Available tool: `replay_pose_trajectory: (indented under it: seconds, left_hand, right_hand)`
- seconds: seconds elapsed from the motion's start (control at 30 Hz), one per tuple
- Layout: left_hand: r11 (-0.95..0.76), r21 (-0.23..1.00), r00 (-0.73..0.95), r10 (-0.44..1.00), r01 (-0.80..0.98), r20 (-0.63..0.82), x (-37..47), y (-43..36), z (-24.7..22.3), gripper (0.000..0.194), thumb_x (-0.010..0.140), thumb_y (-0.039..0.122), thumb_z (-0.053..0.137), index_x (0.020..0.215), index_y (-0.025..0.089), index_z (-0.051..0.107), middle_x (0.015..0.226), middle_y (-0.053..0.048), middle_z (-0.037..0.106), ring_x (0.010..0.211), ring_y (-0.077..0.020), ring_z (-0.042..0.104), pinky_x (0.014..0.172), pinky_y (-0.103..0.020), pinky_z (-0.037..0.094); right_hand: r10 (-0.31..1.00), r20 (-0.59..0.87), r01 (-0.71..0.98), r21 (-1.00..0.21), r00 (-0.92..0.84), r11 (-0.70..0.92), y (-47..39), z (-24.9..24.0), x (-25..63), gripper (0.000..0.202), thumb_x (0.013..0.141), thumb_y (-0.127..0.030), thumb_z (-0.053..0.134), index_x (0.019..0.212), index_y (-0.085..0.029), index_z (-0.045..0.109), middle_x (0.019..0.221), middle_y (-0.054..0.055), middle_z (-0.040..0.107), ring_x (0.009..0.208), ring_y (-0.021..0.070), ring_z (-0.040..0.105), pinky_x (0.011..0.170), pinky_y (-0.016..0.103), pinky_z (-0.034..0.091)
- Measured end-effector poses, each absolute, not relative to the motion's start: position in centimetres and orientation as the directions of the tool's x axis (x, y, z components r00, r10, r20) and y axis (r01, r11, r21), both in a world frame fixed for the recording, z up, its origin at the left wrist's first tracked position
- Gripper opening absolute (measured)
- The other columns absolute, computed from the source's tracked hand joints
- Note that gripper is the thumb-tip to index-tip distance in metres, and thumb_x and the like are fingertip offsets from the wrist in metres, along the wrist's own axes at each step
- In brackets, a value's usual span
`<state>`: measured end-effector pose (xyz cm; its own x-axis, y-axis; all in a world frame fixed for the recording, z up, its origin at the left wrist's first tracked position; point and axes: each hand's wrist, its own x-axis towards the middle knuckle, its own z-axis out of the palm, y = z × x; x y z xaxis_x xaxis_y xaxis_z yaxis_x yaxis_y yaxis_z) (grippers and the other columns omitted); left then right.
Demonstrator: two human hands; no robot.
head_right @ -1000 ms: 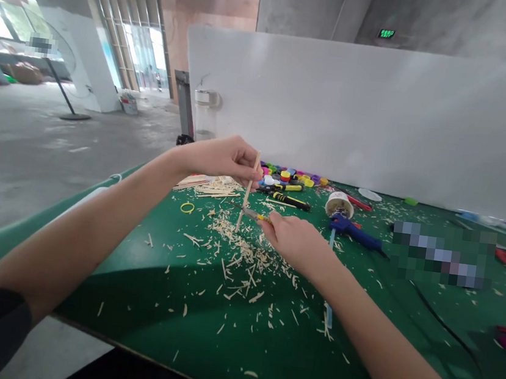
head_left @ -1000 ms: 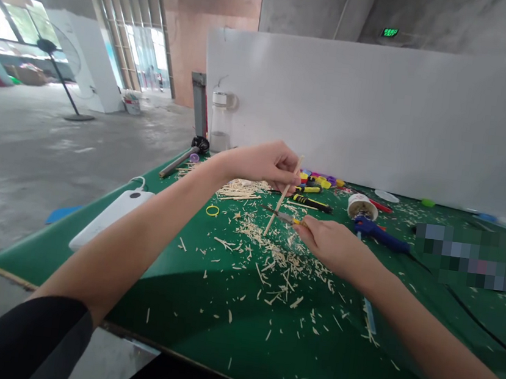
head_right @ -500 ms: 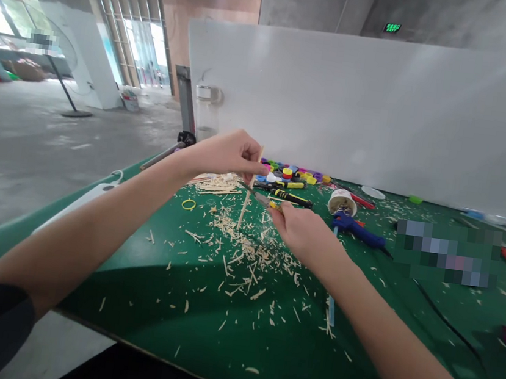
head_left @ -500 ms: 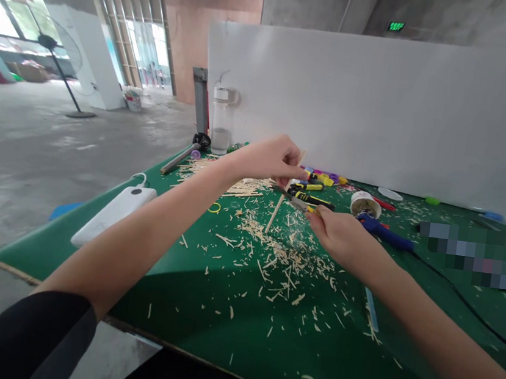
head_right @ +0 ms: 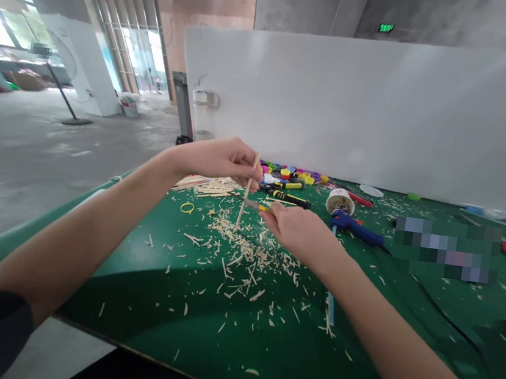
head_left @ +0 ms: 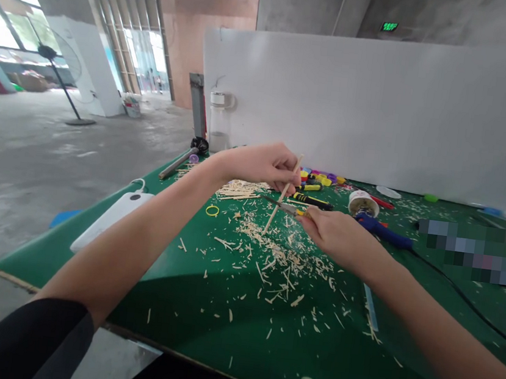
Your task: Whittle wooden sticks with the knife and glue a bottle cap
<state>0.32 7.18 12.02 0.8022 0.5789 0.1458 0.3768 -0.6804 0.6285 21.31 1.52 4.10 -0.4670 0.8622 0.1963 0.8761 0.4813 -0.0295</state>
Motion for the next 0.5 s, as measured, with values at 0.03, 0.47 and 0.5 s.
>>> replay_pose_trajectory:
  seconds: [0.03,0.47,0.5]
  left_hand:
    - [-0.685,0.617,0.782,0.598,0.386,0.174,0.27,7.33,11.90,0.021,0.080,0.034,0.058,0.073,0.015,0.062,0.067,-0.003,0.065,0.062,-0.0097,0.058,0.063,-0.023,0.046]
    - [-0.733,0.482,0.701,0.651,0.480,0.291,1.10,7.32,11.18,0.029,0.081,0.033,0.056,0.058,0.015,0.055,0.059,-0.004,0.062,0.055,-0.0107,0.054,0.058,-0.026,0.040]
    - [-0.751,0.442,0.710,0.638,0.490,0.297,1.20,7.11,11.33,0.029,0.081,0.032,0.056,0.058,0.015,0.055,0.059,-0.003,0.062,0.054,-0.0103,0.052,0.057,-0.026,0.039]
  right_hand:
    - [0.867,0.201,0.881,-0.037,-0.456,0.472,1.46,3.90,21.31,0.050,0.095,-0.048,0.019,0.096,-0.014,0.056,0.073,0.011,0.063,0.060,0.0207,0.055,0.053,0.033,0.030]
    - [0.878,0.259,0.888,-0.122,-0.404,0.444,1.40,4.17,21.30,0.044,0.095,-0.046,0.022,0.074,-0.019,0.050,0.060,0.007,0.056,0.048,0.0148,0.044,0.048,0.032,0.025]
    - [0.882,0.247,0.890,-0.122,-0.402,0.440,1.32,4.36,21.21,0.044,0.094,-0.046,0.023,0.074,-0.019,0.051,0.059,0.007,0.056,0.047,0.0146,0.044,0.048,0.032,0.025]
